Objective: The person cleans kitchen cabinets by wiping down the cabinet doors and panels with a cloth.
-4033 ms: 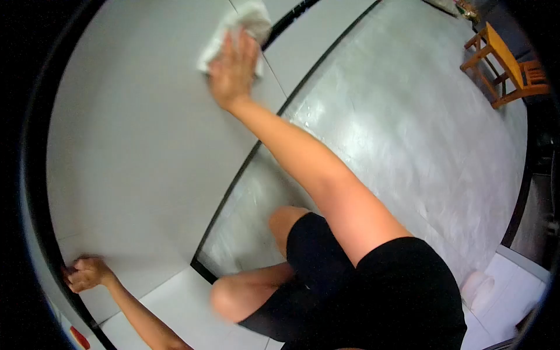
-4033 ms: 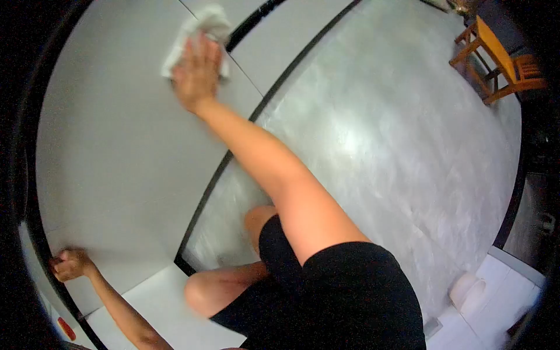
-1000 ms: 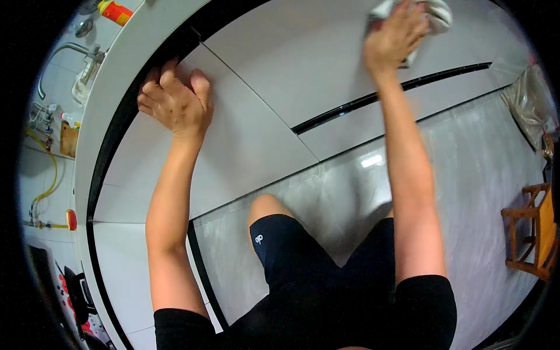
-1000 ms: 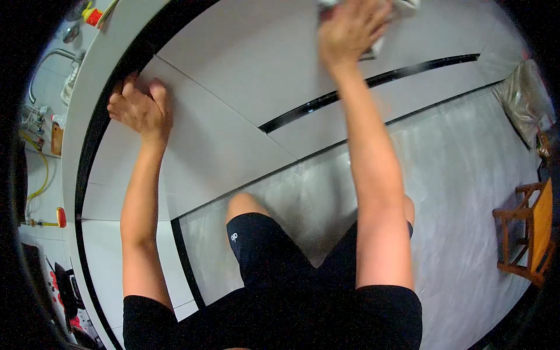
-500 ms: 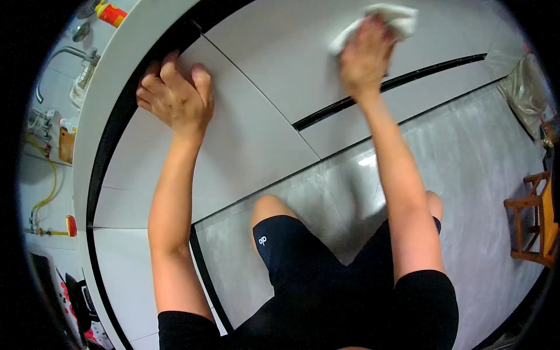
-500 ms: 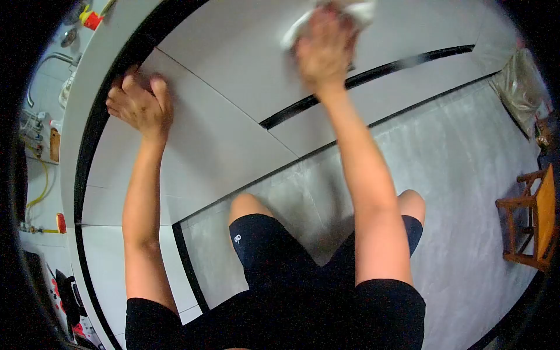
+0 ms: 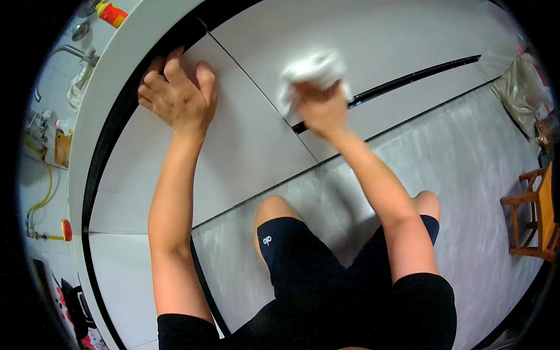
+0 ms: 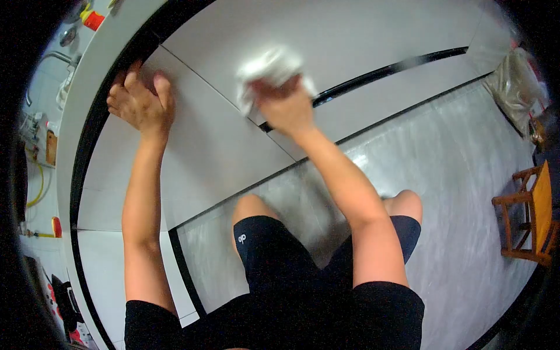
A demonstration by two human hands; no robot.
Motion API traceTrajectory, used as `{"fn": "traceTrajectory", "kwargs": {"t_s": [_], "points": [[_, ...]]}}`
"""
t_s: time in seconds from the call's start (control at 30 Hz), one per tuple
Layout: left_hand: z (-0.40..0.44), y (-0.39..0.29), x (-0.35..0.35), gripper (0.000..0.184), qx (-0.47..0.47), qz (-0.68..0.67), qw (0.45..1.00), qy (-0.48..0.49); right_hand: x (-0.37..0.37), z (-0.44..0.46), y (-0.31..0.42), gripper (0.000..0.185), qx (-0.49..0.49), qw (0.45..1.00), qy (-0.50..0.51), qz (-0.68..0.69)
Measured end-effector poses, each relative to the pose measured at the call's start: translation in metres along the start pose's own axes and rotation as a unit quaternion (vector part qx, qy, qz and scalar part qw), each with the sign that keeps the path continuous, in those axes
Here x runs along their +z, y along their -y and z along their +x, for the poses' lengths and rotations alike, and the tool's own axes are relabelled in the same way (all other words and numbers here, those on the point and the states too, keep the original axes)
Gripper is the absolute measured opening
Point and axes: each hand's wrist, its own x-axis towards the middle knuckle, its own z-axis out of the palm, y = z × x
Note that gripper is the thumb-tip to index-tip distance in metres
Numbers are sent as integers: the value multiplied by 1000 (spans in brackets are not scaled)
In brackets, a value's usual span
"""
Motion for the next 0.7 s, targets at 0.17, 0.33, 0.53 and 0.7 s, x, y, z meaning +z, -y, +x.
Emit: {"fn": "traceTrajectory", "kwargs": {"t_s": [0.17, 0.33, 0.53, 0.7], "points": [[2, -1, 2, 39, 10, 7, 1000, -27, -43, 69, -72, 54, 20, 961, -246, -122], [1, -1, 1, 40, 3, 17, 1000, -14, -12, 26, -18, 55, 25, 983, -146, -110], [3, -3, -1, 40, 1, 0, 1000, -18, 16, -45, -27, 48, -122, 983, 11, -136], [2, -4, 0, 40, 1, 13, 1000, -20, -46, 40, -90, 61, 21, 970, -151, -191]]}}
